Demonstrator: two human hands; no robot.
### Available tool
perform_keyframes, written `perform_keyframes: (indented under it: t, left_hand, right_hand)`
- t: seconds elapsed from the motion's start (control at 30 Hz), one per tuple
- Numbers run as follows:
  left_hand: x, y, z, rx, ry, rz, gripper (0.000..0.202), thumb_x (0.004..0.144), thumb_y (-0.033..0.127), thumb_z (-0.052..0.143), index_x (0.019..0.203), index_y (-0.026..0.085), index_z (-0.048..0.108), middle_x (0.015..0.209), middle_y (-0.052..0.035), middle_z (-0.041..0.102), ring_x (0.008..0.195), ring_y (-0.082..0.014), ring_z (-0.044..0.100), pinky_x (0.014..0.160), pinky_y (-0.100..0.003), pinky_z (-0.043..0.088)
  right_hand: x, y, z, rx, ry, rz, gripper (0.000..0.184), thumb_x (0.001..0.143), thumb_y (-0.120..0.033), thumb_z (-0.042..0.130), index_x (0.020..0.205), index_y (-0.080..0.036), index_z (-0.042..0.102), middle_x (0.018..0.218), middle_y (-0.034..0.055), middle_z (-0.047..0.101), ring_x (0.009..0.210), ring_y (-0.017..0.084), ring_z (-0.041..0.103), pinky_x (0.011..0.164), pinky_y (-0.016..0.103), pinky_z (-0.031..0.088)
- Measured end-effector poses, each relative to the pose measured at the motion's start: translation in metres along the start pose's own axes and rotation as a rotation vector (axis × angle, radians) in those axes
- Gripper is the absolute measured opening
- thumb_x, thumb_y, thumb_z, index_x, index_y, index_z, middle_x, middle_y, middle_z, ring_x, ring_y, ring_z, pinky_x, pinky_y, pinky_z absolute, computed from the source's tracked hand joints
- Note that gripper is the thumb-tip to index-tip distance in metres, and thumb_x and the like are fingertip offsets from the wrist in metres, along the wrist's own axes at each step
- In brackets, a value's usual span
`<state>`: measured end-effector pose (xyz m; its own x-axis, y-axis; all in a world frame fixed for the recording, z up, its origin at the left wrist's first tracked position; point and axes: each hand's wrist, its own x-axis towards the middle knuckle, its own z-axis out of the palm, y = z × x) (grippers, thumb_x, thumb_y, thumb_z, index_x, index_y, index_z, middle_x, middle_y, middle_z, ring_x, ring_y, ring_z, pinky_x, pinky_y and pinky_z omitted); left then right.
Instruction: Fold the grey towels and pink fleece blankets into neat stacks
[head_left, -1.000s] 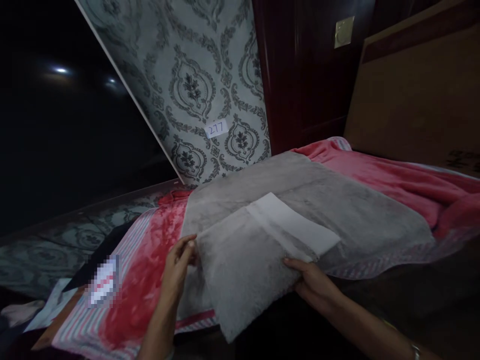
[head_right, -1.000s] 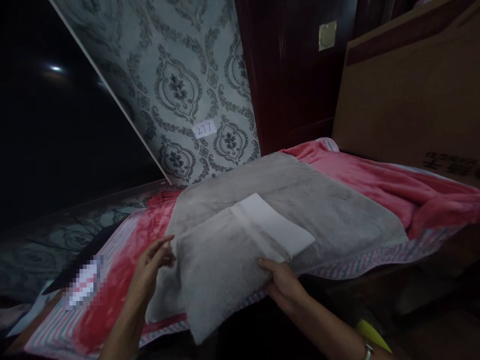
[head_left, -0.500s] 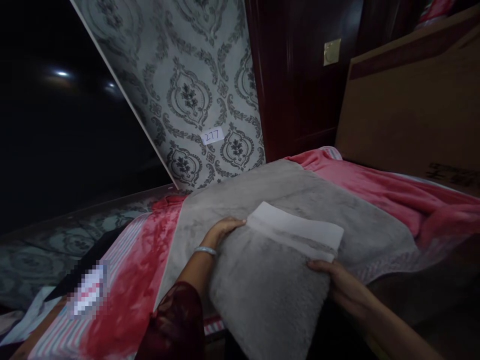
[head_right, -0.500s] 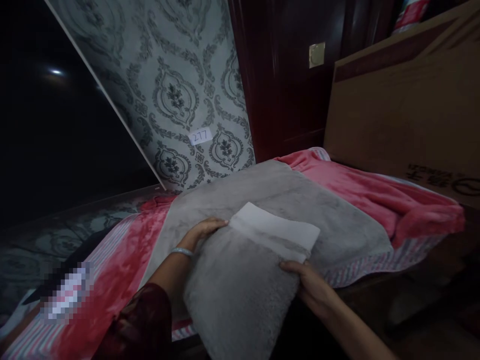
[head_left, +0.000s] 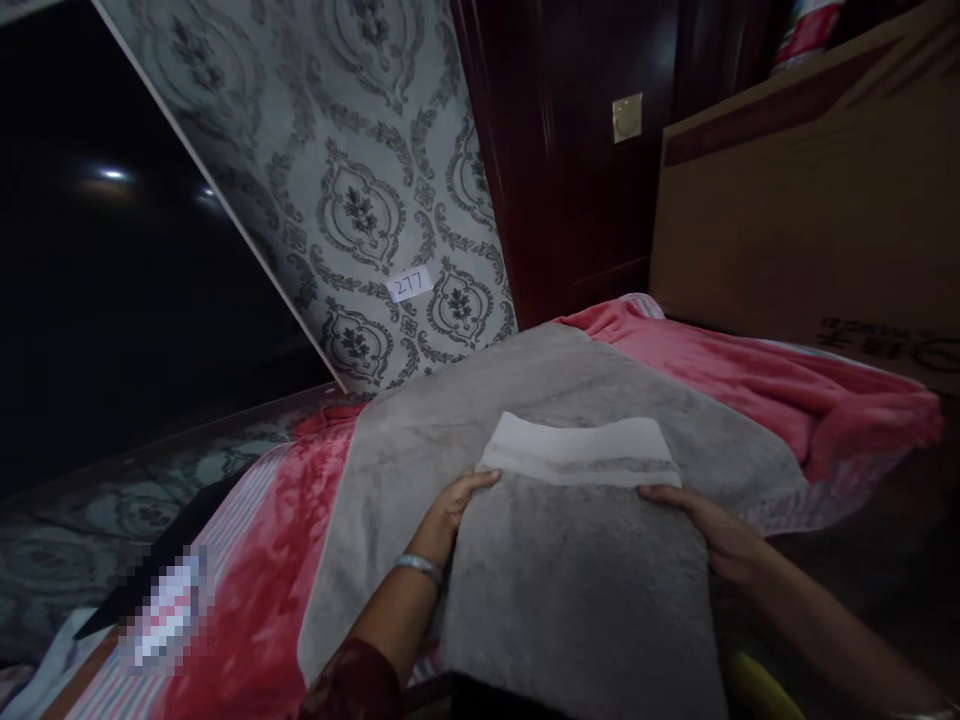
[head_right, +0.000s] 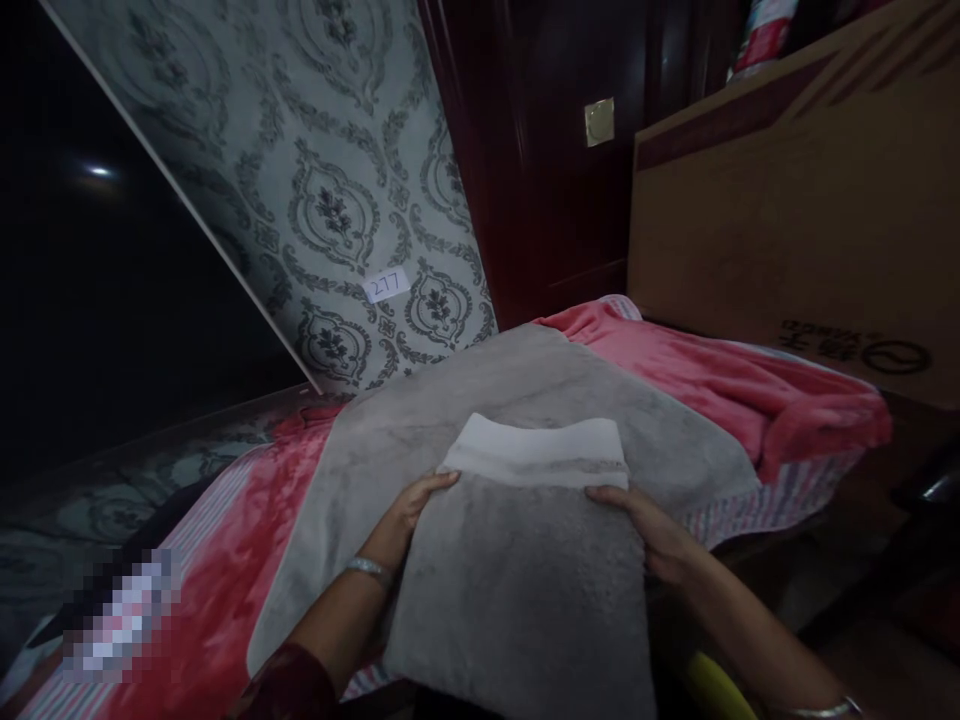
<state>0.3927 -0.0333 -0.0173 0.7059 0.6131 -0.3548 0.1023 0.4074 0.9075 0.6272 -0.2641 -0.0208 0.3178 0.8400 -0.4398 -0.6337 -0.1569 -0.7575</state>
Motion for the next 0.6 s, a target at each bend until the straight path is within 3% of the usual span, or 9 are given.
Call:
perform_keyframes:
  t: [0.1, 0.17, 0.23, 0.33, 0.47, 0.53, 0.6]
  left_hand:
    - [-0.028, -0.009, 0.011, -0.061, 0.059, 0.120, 0.054, 0.054, 0.034, 0.088, 0.103, 0.017, 0.071, 0.092, -0.0080, 0.077, 0.081, -0.0255, 0.072, 0.078, -0.034, 0.054]
    - [-0.051, -0.008, 0.014, -0.063, 0.110, 0.175, 0.057, 0.055, 0.036, 0.088, 0.106, 0.017, 0.070, 0.093, -0.0072, 0.077, 0.085, -0.0265, 0.072, 0.080, -0.034, 0.054]
    - [-0.073, 0.004, 0.013, -0.039, 0.192, 0.213, 0.058, 0.054, 0.037, 0.088, 0.106, 0.018, 0.070, 0.090, -0.0066, 0.077, 0.083, -0.0268, 0.072, 0.077, -0.034, 0.054]
    - [-0.096, 0.041, 0.007, 0.025, 0.294, 0.292, 0.059, 0.055, 0.039, 0.087, 0.107, 0.016, 0.070, 0.090, -0.0080, 0.077, 0.078, -0.0268, 0.072, 0.072, -0.035, 0.055]
    - [-0.088, 0.096, -0.013, 0.039, 0.345, 0.447, 0.062, 0.057, 0.034, 0.085, 0.115, 0.016, 0.069, 0.099, -0.0087, 0.077, 0.086, -0.0277, 0.072, 0.079, -0.038, 0.058]
    - [-0.073, 0.104, -0.028, 0.003, 0.402, 0.414, 0.060, 0.059, 0.033, 0.084, 0.114, 0.016, 0.070, 0.097, -0.0093, 0.077, 0.091, -0.0281, 0.072, 0.083, -0.040, 0.058]
    - [-0.059, 0.094, -0.043, -0.064, 0.459, 0.291, 0.054, 0.062, 0.034, 0.083, 0.111, 0.015, 0.071, 0.093, -0.0110, 0.077, 0.092, -0.0294, 0.072, 0.085, -0.043, 0.059]
  right_hand:
    - [-0.007, -0.011, 0.001, 0.013, 0.044, 0.038, 0.027, 0.063, -0.019, 0.076, 0.087, -0.019, 0.064, 0.071, 0.0045, 0.072, 0.060, 0.022, 0.067, 0.059, 0.032, 0.057]
    - [-0.010, -0.021, 0.003, -0.033, -0.001, 0.000, 0.030, 0.061, -0.019, 0.076, 0.089, -0.019, 0.065, 0.073, 0.0049, 0.072, 0.061, 0.022, 0.067, 0.058, 0.031, 0.056]
    - [-0.008, -0.035, 0.009, -0.122, -0.088, -0.061, 0.031, 0.062, -0.021, 0.076, 0.091, -0.018, 0.066, 0.076, 0.0064, 0.073, 0.065, 0.023, 0.068, 0.061, 0.031, 0.056]
    - [0.011, -0.069, 0.031, -0.280, -0.219, -0.202, 0.034, 0.066, -0.023, 0.073, 0.099, -0.018, 0.068, 0.085, 0.0079, 0.075, 0.075, 0.026, 0.070, 0.069, 0.034, 0.058]
    - [0.067, -0.114, 0.085, -0.387, -0.332, -0.310, 0.032, 0.072, -0.024, 0.067, 0.103, -0.015, 0.069, 0.090, 0.0082, 0.075, 0.080, 0.024, 0.069, 0.076, 0.036, 0.057]
    - [0.098, -0.114, 0.108, -0.388, -0.293, -0.354, 0.030, 0.077, -0.029, 0.063, 0.101, -0.013, 0.069, 0.087, 0.0085, 0.074, 0.077, 0.023, 0.068, 0.076, 0.035, 0.057]
    - [0.120, -0.094, 0.119, -0.433, -0.227, -0.415, 0.031, 0.081, -0.036, 0.058, 0.101, -0.015, 0.069, 0.083, 0.0074, 0.074, 0.072, 0.022, 0.067, 0.073, 0.036, 0.057]
